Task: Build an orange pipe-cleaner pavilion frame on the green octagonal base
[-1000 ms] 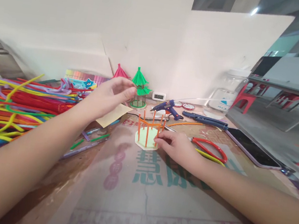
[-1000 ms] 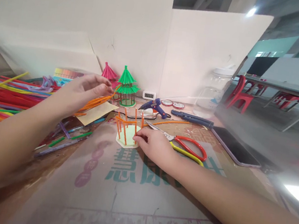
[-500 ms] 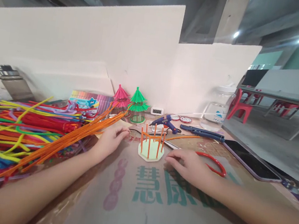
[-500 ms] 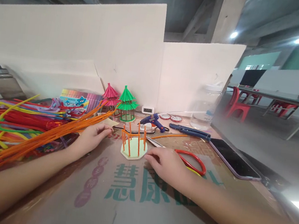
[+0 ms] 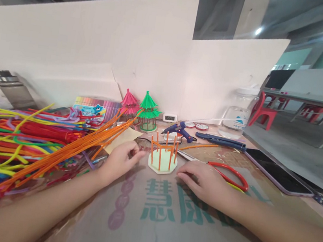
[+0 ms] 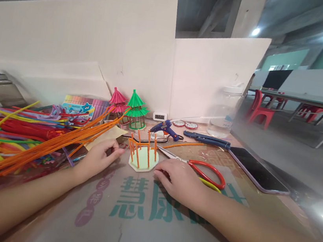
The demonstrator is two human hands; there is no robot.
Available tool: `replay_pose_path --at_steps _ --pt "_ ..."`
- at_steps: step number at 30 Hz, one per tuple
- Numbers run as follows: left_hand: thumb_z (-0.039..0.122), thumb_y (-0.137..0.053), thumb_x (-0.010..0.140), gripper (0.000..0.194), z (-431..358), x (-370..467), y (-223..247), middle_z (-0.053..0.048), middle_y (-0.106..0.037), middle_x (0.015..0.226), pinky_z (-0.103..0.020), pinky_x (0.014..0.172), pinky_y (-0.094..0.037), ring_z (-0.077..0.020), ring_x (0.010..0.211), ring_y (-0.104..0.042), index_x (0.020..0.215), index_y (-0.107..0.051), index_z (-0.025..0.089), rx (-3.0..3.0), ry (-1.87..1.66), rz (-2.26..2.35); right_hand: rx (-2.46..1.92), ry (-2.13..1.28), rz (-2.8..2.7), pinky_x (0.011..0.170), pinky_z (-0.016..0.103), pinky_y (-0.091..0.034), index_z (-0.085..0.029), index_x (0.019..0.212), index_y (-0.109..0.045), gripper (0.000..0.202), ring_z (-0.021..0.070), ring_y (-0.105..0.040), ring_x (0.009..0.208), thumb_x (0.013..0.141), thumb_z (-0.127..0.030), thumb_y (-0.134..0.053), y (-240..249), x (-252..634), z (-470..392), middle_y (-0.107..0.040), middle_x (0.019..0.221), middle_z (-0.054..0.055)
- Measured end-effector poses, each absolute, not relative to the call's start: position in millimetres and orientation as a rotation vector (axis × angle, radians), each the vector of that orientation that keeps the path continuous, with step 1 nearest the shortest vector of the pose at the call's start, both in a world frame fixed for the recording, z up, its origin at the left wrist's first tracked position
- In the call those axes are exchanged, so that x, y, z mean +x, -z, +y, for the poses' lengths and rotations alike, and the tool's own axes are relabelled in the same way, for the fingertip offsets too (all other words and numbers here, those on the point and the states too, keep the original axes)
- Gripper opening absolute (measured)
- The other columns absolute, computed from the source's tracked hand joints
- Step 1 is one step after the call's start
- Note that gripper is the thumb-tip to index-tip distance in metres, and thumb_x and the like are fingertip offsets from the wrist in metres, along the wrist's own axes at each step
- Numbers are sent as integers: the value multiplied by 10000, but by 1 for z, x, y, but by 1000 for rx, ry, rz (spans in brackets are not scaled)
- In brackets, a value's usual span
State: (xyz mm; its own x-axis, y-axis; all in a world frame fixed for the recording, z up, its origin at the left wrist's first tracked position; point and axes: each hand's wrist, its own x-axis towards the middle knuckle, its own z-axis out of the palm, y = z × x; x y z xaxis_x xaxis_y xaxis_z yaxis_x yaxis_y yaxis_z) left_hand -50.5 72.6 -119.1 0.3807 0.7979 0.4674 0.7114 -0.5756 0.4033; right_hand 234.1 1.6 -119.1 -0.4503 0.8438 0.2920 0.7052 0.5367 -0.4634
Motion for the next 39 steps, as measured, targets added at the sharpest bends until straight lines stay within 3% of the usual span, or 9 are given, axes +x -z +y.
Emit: replay_pose_path --at_steps 4,14,19,24,35,39 --pt "388 -536 918 241 71 -50 122 -10 -574 752 -301 675 -419 -180 714 -541 762 -489 210 2602 -919 1318 -1247 -353 -2306 803 337 -485 -212 948 -724 236 209 -680 893 991 -276 -502 118 235 1 -767 963 48" --pt "396 -592 937 233 73 -50 122 -20 -682 814 -291 703 -444 -189 772 -626 809 -630 204 2576 -760 1204 -1227 -343 -2335 826 343 -474 -215 944 -712 233 204 -660 913 1003 -285 -497 120 236 3 -751 965 37" --pt "352 -530 972 214 74 -51 125 -29 -679 828 -292 716 -450 -189 794 -625 846 -618 202 2635 -770 1181 -1224 -321 -2345 828 345 -476 -212 946 -710 226 205 -656 920 1003 -281 -502 121 236 3 -748 969 40" --pt "358 -428 1000 312 72 -49 121 -47 -653 812 -310 716 -455 -191 770 -602 783 -584 198 2648 -775 1175 -1212 -302 -2354 809 345 -480 -212 939 -716 227 212 -662 906 1000 -275 -506 120 235 3 -751 961 52" --pt "426 -646 884 255 77 -50 129 -11 -651 788 -291 660 -438 -177 709 -581 784 -564 207 2543 -824 1297 -1207 -311 -2355 840 352 -485 -210 954 -709 227 211 -662 932 1001 -271 -496 121 237 3 -749 991 54" --pt "405 -548 952 229 75 -56 98 -48 -707 866 -331 770 -474 -224 830 -655 864 -629 209 2739 -726 1360 -1230 -348 -2357 831 351 -484 -222 962 -702 243 203 -656 911 1010 -294 -475 122 236 2 -739 974 40"
